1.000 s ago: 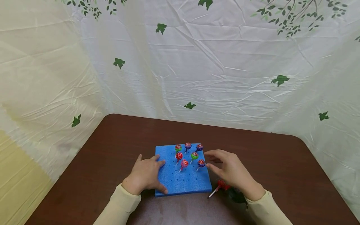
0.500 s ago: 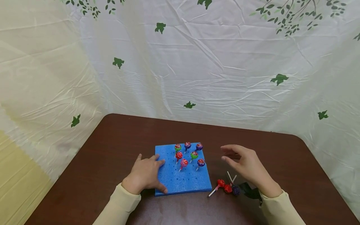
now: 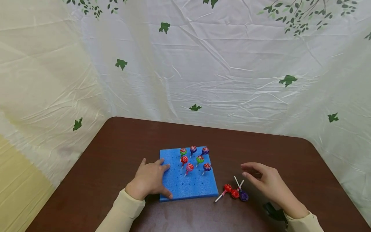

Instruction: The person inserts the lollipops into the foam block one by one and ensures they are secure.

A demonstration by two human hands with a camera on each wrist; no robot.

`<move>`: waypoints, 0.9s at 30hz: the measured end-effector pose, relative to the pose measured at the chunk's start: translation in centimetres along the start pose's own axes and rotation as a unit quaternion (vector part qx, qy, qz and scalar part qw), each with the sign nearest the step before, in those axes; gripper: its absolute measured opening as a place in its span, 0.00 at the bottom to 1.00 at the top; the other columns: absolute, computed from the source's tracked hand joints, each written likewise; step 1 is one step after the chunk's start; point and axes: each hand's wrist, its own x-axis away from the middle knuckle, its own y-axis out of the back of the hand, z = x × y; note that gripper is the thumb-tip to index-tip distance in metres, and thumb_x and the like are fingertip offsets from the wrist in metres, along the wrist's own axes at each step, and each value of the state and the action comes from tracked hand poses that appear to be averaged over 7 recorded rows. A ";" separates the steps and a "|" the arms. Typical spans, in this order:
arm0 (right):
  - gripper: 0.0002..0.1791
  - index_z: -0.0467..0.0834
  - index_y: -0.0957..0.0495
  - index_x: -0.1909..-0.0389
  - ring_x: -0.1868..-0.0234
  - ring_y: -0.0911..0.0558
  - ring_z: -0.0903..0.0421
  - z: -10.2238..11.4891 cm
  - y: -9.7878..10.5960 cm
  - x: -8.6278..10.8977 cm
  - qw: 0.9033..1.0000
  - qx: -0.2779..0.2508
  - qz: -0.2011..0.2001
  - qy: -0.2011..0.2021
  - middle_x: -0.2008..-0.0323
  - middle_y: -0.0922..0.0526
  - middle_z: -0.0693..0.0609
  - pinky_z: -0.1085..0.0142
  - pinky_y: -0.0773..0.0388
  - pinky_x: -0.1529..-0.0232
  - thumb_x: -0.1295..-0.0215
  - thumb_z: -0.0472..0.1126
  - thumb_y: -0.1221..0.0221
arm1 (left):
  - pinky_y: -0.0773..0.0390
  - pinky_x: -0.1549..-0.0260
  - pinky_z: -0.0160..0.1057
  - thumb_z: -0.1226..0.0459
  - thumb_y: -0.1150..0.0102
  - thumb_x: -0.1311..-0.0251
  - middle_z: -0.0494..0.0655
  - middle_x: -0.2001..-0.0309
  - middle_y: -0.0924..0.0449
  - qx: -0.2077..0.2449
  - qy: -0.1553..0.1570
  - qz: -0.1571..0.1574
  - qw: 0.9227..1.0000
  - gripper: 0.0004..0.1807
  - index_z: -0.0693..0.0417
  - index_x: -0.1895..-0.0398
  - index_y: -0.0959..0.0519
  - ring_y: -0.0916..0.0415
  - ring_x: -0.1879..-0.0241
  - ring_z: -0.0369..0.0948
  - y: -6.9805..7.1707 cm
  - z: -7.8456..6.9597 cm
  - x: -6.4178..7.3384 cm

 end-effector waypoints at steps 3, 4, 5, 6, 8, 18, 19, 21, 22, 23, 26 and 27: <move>0.13 0.51 0.21 0.54 0.65 0.19 0.62 -0.5 0.1 0.9 1.000 -0.019 0.014 -0.016 0.60 0.19 0.60 0.65 0.21 0.67 0.41 0.46 0.38 | 0.48 0.46 0.68 0.28 0.35 0.83 0.54 0.38 0.34 0.002 -0.001 -0.001 1.000 0.58 0.46 0.40 0.27 0.30 0.45 0.52 0.0 0.0 0.0; 0.14 0.51 0.21 0.54 0.65 0.19 0.63 -0.7 0.1 1.2 0.999 -0.027 0.021 -0.019 0.60 0.19 0.60 0.66 0.21 0.67 0.41 0.46 0.38 | 0.48 0.46 0.68 0.28 0.35 0.83 0.54 0.38 0.34 0.003 -0.001 -0.001 1.000 0.58 0.46 0.40 0.27 0.30 0.46 0.52 0.0 0.0 0.0; 0.14 0.50 0.21 0.54 0.65 0.19 0.63 -0.8 0.0 1.5 0.999 -0.035 0.029 -0.021 0.60 0.19 0.60 0.66 0.21 0.67 0.42 0.46 0.37 | 0.48 0.47 0.68 0.28 0.35 0.83 0.54 0.38 0.34 0.003 -0.001 -0.002 1.000 0.58 0.46 0.40 0.27 0.30 0.46 0.52 0.0 0.0 0.0; 0.15 0.50 0.21 0.54 0.65 0.19 0.63 -1.0 0.0 1.8 0.998 -0.040 0.036 -0.024 0.60 0.19 0.61 0.67 0.22 0.67 0.42 0.46 0.37 | 0.48 0.47 0.68 0.28 0.34 0.83 0.54 0.38 0.34 0.004 -0.001 -0.002 1.000 0.58 0.46 0.40 0.27 0.29 0.46 0.53 0.0 0.0 0.0; 0.16 0.50 0.22 0.54 0.66 0.20 0.64 -1.2 0.0 2.4 0.997 -0.051 0.054 -0.032 0.62 0.19 0.61 0.68 0.22 0.67 0.44 0.47 0.36 | 0.48 0.47 0.68 0.28 0.34 0.83 0.54 0.38 0.34 0.004 0.000 -0.003 1.000 0.58 0.46 0.40 0.27 0.29 0.46 0.53 0.0 0.0 0.0; 0.23 0.54 0.24 0.53 0.67 0.21 0.65 -1.1 -1.4 4.2 0.993 -0.055 0.103 0.014 0.61 0.21 0.63 0.68 0.23 0.69 0.51 0.52 0.32 | 0.48 0.46 0.67 0.28 0.34 0.82 0.53 0.37 0.35 0.005 0.005 0.004 1.000 0.58 0.46 0.39 0.28 0.31 0.44 0.51 0.1 0.1 0.1; 0.23 0.54 0.24 0.53 0.67 0.21 0.65 -1.1 -1.5 4.2 0.993 -0.053 0.101 0.020 0.61 0.22 0.63 0.69 0.23 0.69 0.52 0.52 0.31 | 0.48 0.46 0.67 0.28 0.34 0.82 0.53 0.37 0.35 0.005 0.005 0.004 1.000 0.58 0.46 0.39 0.28 0.31 0.44 0.51 0.2 0.1 0.1; 0.23 0.53 0.24 0.54 0.68 0.21 0.66 -1.1 -1.7 4.2 0.994 -0.049 0.097 0.031 0.60 0.22 0.63 0.70 0.23 0.70 0.53 0.49 0.30 | 0.49 0.46 0.68 0.28 0.34 0.82 0.53 0.37 0.35 0.006 0.004 0.005 1.000 0.58 0.46 0.39 0.28 0.31 0.44 0.51 0.2 0.0 0.1; 0.23 0.53 0.24 0.54 0.68 0.21 0.66 -1.1 -1.8 4.2 0.994 -0.045 0.093 0.036 0.61 0.22 0.63 0.70 0.23 0.71 0.53 0.47 0.29 | 0.48 0.46 0.67 0.28 0.34 0.82 0.53 0.37 0.35 0.006 0.004 0.005 1.000 0.58 0.46 0.39 0.28 0.31 0.44 0.51 0.2 0.0 0.1; 0.23 0.53 0.24 0.55 0.68 0.22 0.67 -1.0 -1.8 4.2 0.995 -0.037 0.088 0.041 0.60 0.22 0.63 0.70 0.24 0.71 0.54 0.45 0.29 | 0.48 0.46 0.67 0.28 0.34 0.82 0.53 0.37 0.35 0.006 0.004 0.005 1.000 0.58 0.46 0.39 0.28 0.31 0.44 0.51 0.3 0.0 0.1; 0.23 0.54 0.23 0.57 0.68 0.22 0.68 -0.9 -1.8 4.1 0.996 -0.013 0.077 0.049 0.61 0.23 0.64 0.70 0.24 0.70 0.56 0.41 0.28 | 0.48 0.46 0.67 0.28 0.34 0.82 0.53 0.38 0.35 0.005 0.004 0.006 1.000 0.58 0.46 0.39 0.28 0.31 0.44 0.51 0.4 -0.1 0.2; 0.23 0.54 0.23 0.57 0.68 0.23 0.68 -0.9 -1.8 4.1 0.996 -0.005 0.075 0.050 0.61 0.23 0.65 0.70 0.24 0.70 0.56 0.40 0.28 | 0.48 0.46 0.67 0.28 0.34 0.82 0.53 0.38 0.35 0.005 0.004 0.006 1.000 0.58 0.46 0.39 0.28 0.31 0.44 0.51 0.4 -0.1 0.2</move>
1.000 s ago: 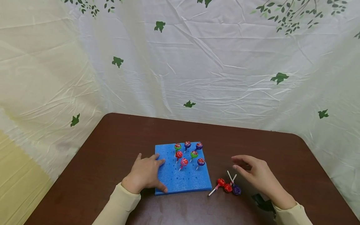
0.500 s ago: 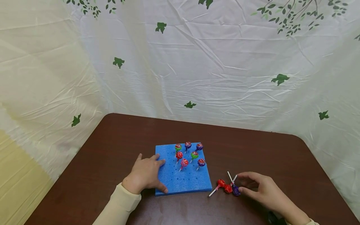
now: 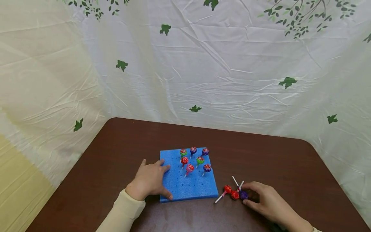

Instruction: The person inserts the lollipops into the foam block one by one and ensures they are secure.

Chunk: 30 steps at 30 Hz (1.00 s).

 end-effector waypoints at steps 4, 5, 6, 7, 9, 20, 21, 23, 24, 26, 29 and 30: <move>0.22 0.56 0.23 0.59 0.67 0.23 0.68 0.0 0.0 -0.2 1.000 0.016 -0.003 -0.001 0.62 0.23 0.66 0.69 0.24 0.69 0.56 0.39 0.29 | 0.48 0.46 0.67 0.29 0.34 0.82 0.53 0.38 0.35 0.000 0.001 0.000 1.000 0.58 0.46 0.39 0.28 0.31 0.44 0.51 0.0 0.0 0.0; 0.21 0.56 0.23 0.59 0.67 0.23 0.68 0.0 0.0 -0.3 1.000 0.018 -0.003 0.000 0.62 0.23 0.67 0.68 0.24 0.69 0.56 0.38 0.29 | 0.49 0.46 0.67 0.29 0.34 0.82 0.53 0.38 0.35 0.001 0.001 0.000 1.000 0.58 0.46 0.39 0.28 0.31 0.44 0.51 0.0 0.0 0.0; 0.21 0.56 0.23 0.59 0.66 0.23 0.68 0.0 0.0 -0.3 1.000 0.019 -0.004 0.001 0.62 0.23 0.67 0.68 0.24 0.69 0.55 0.38 0.29 | 0.49 0.46 0.67 0.29 0.34 0.82 0.53 0.38 0.35 0.000 0.001 0.000 1.000 0.58 0.46 0.39 0.28 0.31 0.44 0.51 0.0 0.0 0.0; 0.21 0.57 0.23 0.60 0.66 0.23 0.68 0.0 0.0 -0.3 1.000 0.021 -0.007 0.003 0.62 0.23 0.67 0.68 0.24 0.68 0.55 0.38 0.29 | 0.49 0.46 0.67 0.29 0.34 0.82 0.53 0.38 0.35 0.000 0.001 0.000 1.000 0.58 0.46 0.39 0.28 0.31 0.44 0.51 0.0 0.0 0.0; 0.21 0.58 0.23 0.60 0.65 0.23 0.68 -0.1 0.1 -0.4 0.999 0.027 -0.015 0.010 0.62 0.23 0.67 0.67 0.23 0.68 0.55 0.37 0.29 | 0.49 0.46 0.67 0.29 0.34 0.82 0.53 0.38 0.35 0.000 0.001 0.000 1.000 0.58 0.46 0.39 0.28 0.31 0.44 0.51 0.0 0.0 0.0; 0.23 0.50 0.22 0.56 0.68 0.21 0.65 -0.4 2.4 -0.9 0.997 0.006 -0.073 -0.036 0.63 0.24 0.61 0.68 0.21 0.70 0.54 0.29 0.32 | 0.49 0.46 0.67 0.29 0.34 0.82 0.53 0.37 0.35 0.001 -0.001 -0.001 1.000 0.58 0.46 0.39 0.28 0.31 0.44 0.51 -0.1 0.0 -0.1; 0.23 0.49 0.22 0.56 0.68 0.20 0.64 -0.3 2.7 -1.1 0.996 0.002 -0.086 -0.036 0.63 0.23 0.60 0.68 0.21 0.70 0.54 0.28 0.32 | 0.49 0.46 0.67 0.29 0.34 0.82 0.53 0.37 0.35 0.001 -0.001 -0.001 1.000 0.58 0.46 0.39 0.28 0.31 0.44 0.51 0.0 0.0 -0.1; 0.23 0.48 0.22 0.56 0.67 0.20 0.62 -0.2 3.2 -1.5 0.993 -0.005 -0.112 -0.036 0.63 0.23 0.59 0.69 0.21 0.70 0.54 0.26 0.33 | 0.49 0.46 0.67 0.28 0.34 0.82 0.53 0.37 0.35 0.000 -0.001 0.001 1.000 0.58 0.45 0.39 0.28 0.31 0.44 0.51 0.0 0.0 -0.1; 0.24 0.48 0.22 0.56 0.67 0.20 0.62 0.0 3.6 -1.7 0.992 -0.008 -0.124 -0.036 0.62 0.24 0.58 0.71 0.22 0.70 0.54 0.26 0.33 | 0.49 0.46 0.67 0.28 0.34 0.82 0.53 0.37 0.35 0.000 -0.001 0.001 1.000 0.58 0.45 0.39 0.28 0.31 0.44 0.51 0.0 0.0 -0.1; 0.23 0.48 0.22 0.55 0.66 0.22 0.62 0.4 4.2 -2.3 0.989 -0.018 -0.145 -0.036 0.61 0.24 0.58 0.74 0.23 0.69 0.53 0.26 0.34 | 0.48 0.46 0.67 0.28 0.34 0.82 0.53 0.37 0.35 -0.001 -0.002 0.000 1.000 0.58 0.45 0.39 0.28 0.31 0.44 0.51 0.0 0.0 -0.1; 0.23 0.47 0.22 0.53 0.64 0.23 0.62 1.3 5.1 -3.2 0.984 -0.050 -0.167 -0.026 0.58 0.24 0.56 0.77 0.25 0.66 0.50 0.25 0.36 | 0.48 0.46 0.67 0.28 0.34 0.82 0.53 0.38 0.35 -0.002 -0.002 -0.001 1.000 0.58 0.45 0.39 0.28 0.31 0.44 0.51 0.0 0.1 -0.1; 0.23 0.46 0.22 0.52 0.64 0.23 0.62 1.6 5.4 -3.6 0.983 -0.062 -0.172 -0.017 0.57 0.24 0.55 0.77 0.25 0.65 0.50 0.25 0.36 | 0.48 0.46 0.67 0.28 0.34 0.82 0.53 0.38 0.35 -0.002 -0.002 -0.002 1.000 0.58 0.45 0.39 0.28 0.31 0.44 0.51 0.0 0.1 -0.1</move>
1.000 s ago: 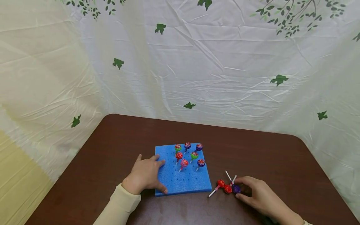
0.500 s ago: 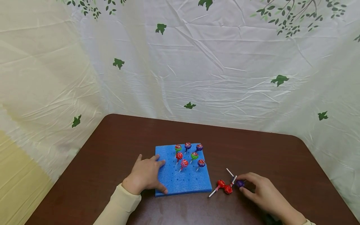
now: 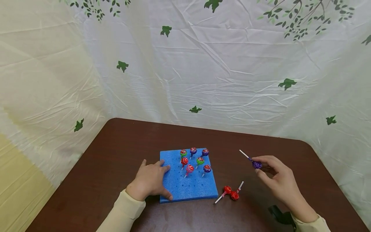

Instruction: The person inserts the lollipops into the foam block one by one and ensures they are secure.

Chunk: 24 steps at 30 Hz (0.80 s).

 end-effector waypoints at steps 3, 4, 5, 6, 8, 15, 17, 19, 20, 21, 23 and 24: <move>0.24 0.43 0.22 0.51 0.62 0.22 0.60 1.5 -0.1 -1.2 0.999 -0.041 -0.003 0.033 0.56 0.24 0.52 0.76 0.25 0.64 0.50 0.23 0.37 | 0.48 0.46 0.67 0.28 0.34 0.82 0.53 0.38 0.34 0.000 -0.001 -0.001 1.000 0.58 0.45 0.40 0.27 0.31 0.45 0.51 0.0 0.0 0.0; 0.24 0.42 0.22 0.51 0.62 0.22 0.59 2.1 -0.2 -1.5 0.997 -0.057 -0.002 0.042 0.56 0.24 0.51 0.75 0.24 0.64 0.50 0.22 0.38 | 0.48 0.46 0.68 0.28 0.34 0.82 0.53 0.38 0.34 0.000 -0.002 -0.002 1.000 0.58 0.46 0.40 0.27 0.31 0.45 0.51 0.0 0.0 0.0; 0.25 0.41 0.22 0.51 0.63 0.22 0.58 2.8 -0.4 -1.9 0.996 -0.069 0.001 0.056 0.57 0.24 0.49 0.75 0.24 0.64 0.51 0.21 0.38 | 0.48 0.46 0.68 0.28 0.34 0.82 0.53 0.38 0.34 0.000 -0.003 -0.002 1.000 0.58 0.46 0.40 0.27 0.31 0.44 0.51 0.0 0.0 0.0; 0.25 0.39 0.23 0.51 0.64 0.22 0.56 3.6 -0.6 -2.2 0.994 -0.081 0.004 0.072 0.57 0.24 0.48 0.74 0.24 0.65 0.52 0.20 0.38 | 0.48 0.46 0.68 0.28 0.35 0.82 0.53 0.38 0.34 0.000 -0.003 -0.002 1.000 0.57 0.46 0.40 0.27 0.31 0.44 0.52 -0.1 0.0 0.0; 0.24 0.37 0.23 0.53 0.65 0.21 0.54 5.4 -1.0 -2.9 0.990 -0.106 0.013 0.092 0.58 0.23 0.45 0.72 0.23 0.66 0.53 0.18 0.39 | 0.48 0.46 0.68 0.28 0.35 0.82 0.53 0.38 0.34 0.001 -0.004 -0.003 1.000 0.57 0.46 0.40 0.27 0.31 0.44 0.52 -0.1 0.1 0.0; 0.22 0.37 0.21 0.57 0.65 0.21 0.53 10.5 -3.1 -4.8 0.981 -0.132 0.040 0.136 0.60 0.24 0.44 0.67 0.21 0.67 0.55 0.17 0.40 | 0.49 0.46 0.68 0.28 0.34 0.82 0.54 0.38 0.34 0.008 -0.003 -0.002 1.000 0.57 0.46 0.40 0.27 0.31 0.44 0.53 -0.1 0.1 0.1; 0.22 0.38 0.21 0.56 0.64 0.21 0.53 11.1 -3.9 -5.1 0.979 -0.144 0.053 0.137 0.60 0.24 0.44 0.65 0.21 0.67 0.54 0.18 0.40 | 0.49 0.46 0.68 0.28 0.34 0.82 0.53 0.38 0.34 0.007 -0.003 -0.004 1.000 0.58 0.46 0.40 0.27 0.31 0.44 0.52 -0.1 0.1 0.1; 0.22 0.38 0.22 0.55 0.65 0.21 0.52 11.5 -4.8 -5.4 0.977 -0.154 0.068 0.129 0.59 0.23 0.45 0.64 0.21 0.68 0.52 0.19 0.41 | 0.48 0.47 0.68 0.28 0.34 0.83 0.54 0.38 0.34 0.005 -0.004 -0.006 1.000 0.58 0.46 0.40 0.27 0.31 0.45 0.52 -0.1 0.1 0.1; 0.21 0.38 0.22 0.54 0.65 0.21 0.52 11.6 -5.2 -5.5 0.977 -0.160 0.077 0.120 0.58 0.23 0.45 0.64 0.20 0.68 0.51 0.20 0.41 | 0.48 0.47 0.68 0.28 0.34 0.83 0.54 0.38 0.34 0.004 -0.004 -0.007 1.000 0.58 0.46 0.40 0.27 0.30 0.45 0.52 -0.1 0.1 0.1; 0.21 0.39 0.23 0.54 0.65 0.21 0.51 11.8 -5.5 -5.5 0.976 -0.166 0.085 0.109 0.58 0.23 0.45 0.63 0.20 0.68 0.50 0.21 0.40 | 0.48 0.47 0.68 0.28 0.34 0.83 0.54 0.38 0.34 0.003 -0.004 -0.007 1.000 0.58 0.46 0.40 0.27 0.30 0.45 0.52 -0.1 0.1 0.1; 0.21 0.40 0.24 0.53 0.66 0.21 0.52 12.1 -6.2 -5.6 0.976 -0.172 0.098 0.090 0.58 0.23 0.45 0.63 0.20 0.67 0.48 0.22 0.40 | 0.48 0.47 0.68 0.28 0.34 0.83 0.54 0.38 0.34 0.003 -0.004 -0.008 1.000 0.58 0.46 0.40 0.27 0.30 0.45 0.52 -0.1 0.0 0.1; 0.20 0.41 0.24 0.53 0.65 0.20 0.52 12.2 -6.5 -5.7 0.976 -0.173 0.105 0.085 0.59 0.22 0.46 0.63 0.20 0.67 0.47 0.23 0.40 | 0.48 0.47 0.68 0.28 0.34 0.83 0.54 0.38 0.34 0.003 -0.004 -0.008 1.000 0.58 0.46 0.40 0.27 0.30 0.45 0.52 -0.1 0.0 0.0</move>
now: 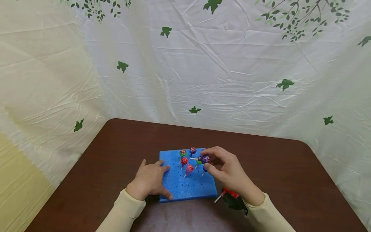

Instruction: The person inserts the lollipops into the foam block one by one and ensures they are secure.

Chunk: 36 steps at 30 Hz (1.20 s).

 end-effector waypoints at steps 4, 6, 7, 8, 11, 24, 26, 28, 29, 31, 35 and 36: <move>0.18 0.43 0.24 0.54 0.66 0.20 0.54 0.1 -1.1 -0.4 1.000 -0.005 0.013 -0.005 0.59 0.22 0.46 0.62 0.21 0.67 0.45 0.26 0.39 | 0.47 0.47 0.68 0.27 0.35 0.83 0.54 0.39 0.33 -0.006 0.001 -0.001 1.000 0.58 0.45 0.40 0.27 0.30 0.45 0.52 0.0 0.0 -0.1; 0.17 0.43 0.24 0.55 0.66 0.20 0.55 0.2 -1.5 -0.5 1.000 -0.006 0.015 -0.005 0.58 0.23 0.47 0.62 0.21 0.68 0.45 0.26 0.39 | 0.47 0.47 0.68 0.27 0.35 0.84 0.54 0.39 0.33 -0.009 0.002 -0.001 1.000 0.58 0.45 0.40 0.27 0.30 0.46 0.52 0.0 0.0 -0.1; 0.17 0.44 0.23 0.55 0.67 0.21 0.55 0.2 -1.7 -0.5 1.000 -0.006 0.016 -0.007 0.58 0.23 0.47 0.63 0.21 0.68 0.45 0.26 0.39 | 0.46 0.47 0.68 0.27 0.35 0.84 0.54 0.39 0.33 -0.010 0.002 -0.001 1.000 0.58 0.45 0.40 0.27 0.30 0.46 0.52 0.0 0.0 -0.1; 0.18 0.44 0.23 0.55 0.67 0.21 0.56 0.3 -1.9 -0.6 1.000 -0.008 0.015 -0.008 0.59 0.23 0.47 0.62 0.21 0.67 0.45 0.26 0.40 | 0.46 0.47 0.67 0.27 0.35 0.84 0.54 0.39 0.33 -0.011 0.003 -0.001 1.000 0.58 0.45 0.40 0.27 0.29 0.46 0.52 0.1 0.0 -0.1; 0.18 0.44 0.22 0.54 0.68 0.21 0.56 0.4 -2.5 -0.8 1.000 -0.011 0.013 -0.017 0.60 0.23 0.48 0.62 0.21 0.67 0.45 0.26 0.40 | 0.46 0.47 0.67 0.27 0.35 0.84 0.54 0.39 0.33 -0.011 0.005 0.001 1.000 0.59 0.45 0.40 0.27 0.30 0.46 0.52 0.1 0.1 0.0; 0.21 0.52 0.24 0.50 0.67 0.22 0.63 -3.2 -5.2 -0.5 0.998 0.019 0.067 0.007 0.56 0.23 0.56 0.65 0.21 0.65 0.45 0.33 0.36 | 0.47 0.47 0.67 0.26 0.36 0.84 0.53 0.39 0.33 -0.013 0.006 -0.001 1.000 0.59 0.45 0.40 0.27 0.29 0.46 0.51 -0.1 0.3 -0.1; 0.21 0.54 0.24 0.49 0.66 0.23 0.65 -3.8 -5.6 -0.3 0.997 0.032 0.075 0.006 0.55 0.24 0.59 0.67 0.22 0.64 0.44 0.35 0.36 | 0.47 0.47 0.67 0.26 0.36 0.84 0.54 0.39 0.33 -0.011 0.005 0.000 1.000 0.58 0.45 0.40 0.27 0.29 0.46 0.51 -0.1 0.3 -0.1; 0.21 0.54 0.24 0.49 0.66 0.23 0.66 -4.0 -5.9 -0.2 0.996 0.042 0.079 0.002 0.56 0.24 0.61 0.69 0.23 0.63 0.43 0.36 0.36 | 0.47 0.47 0.68 0.26 0.36 0.84 0.54 0.39 0.33 -0.011 0.004 -0.001 1.000 0.58 0.45 0.40 0.27 0.29 0.46 0.51 -0.2 0.2 -0.1; 0.21 0.53 0.24 0.49 0.66 0.22 0.67 -4.1 -6.1 -0.2 0.996 0.048 0.080 0.001 0.56 0.24 0.62 0.69 0.23 0.63 0.43 0.36 0.36 | 0.47 0.47 0.68 0.26 0.36 0.84 0.54 0.39 0.33 -0.011 0.004 0.000 1.000 0.58 0.45 0.40 0.27 0.29 0.46 0.51 -0.2 0.2 -0.1; 0.21 0.51 0.24 0.48 0.66 0.22 0.68 -4.1 -6.4 -0.1 0.995 0.057 0.081 -0.005 0.57 0.23 0.62 0.70 0.23 0.63 0.43 0.37 0.36 | 0.47 0.47 0.68 0.26 0.36 0.83 0.54 0.39 0.33 -0.010 0.003 0.001 1.000 0.58 0.45 0.40 0.27 0.29 0.46 0.52 -0.2 0.2 -0.1; 0.20 0.49 0.24 0.50 0.68 0.22 0.69 -4.1 -6.8 0.1 0.994 0.072 0.081 -0.015 0.60 0.22 0.62 0.71 0.23 0.64 0.45 0.38 0.35 | 0.47 0.47 0.68 0.27 0.36 0.83 0.54 0.39 0.34 -0.010 0.003 0.005 1.000 0.58 0.45 0.40 0.27 0.30 0.46 0.52 -0.2 0.1 -0.1; 0.20 0.49 0.23 0.50 0.68 0.22 0.70 -4.1 -6.9 0.2 0.994 0.074 0.081 -0.016 0.60 0.22 0.62 0.71 0.23 0.63 0.45 0.38 0.35 | 0.47 0.47 0.68 0.27 0.36 0.83 0.54 0.39 0.33 -0.010 0.003 0.004 1.000 0.58 0.45 0.40 0.27 0.30 0.46 0.52 -0.2 0.1 -0.1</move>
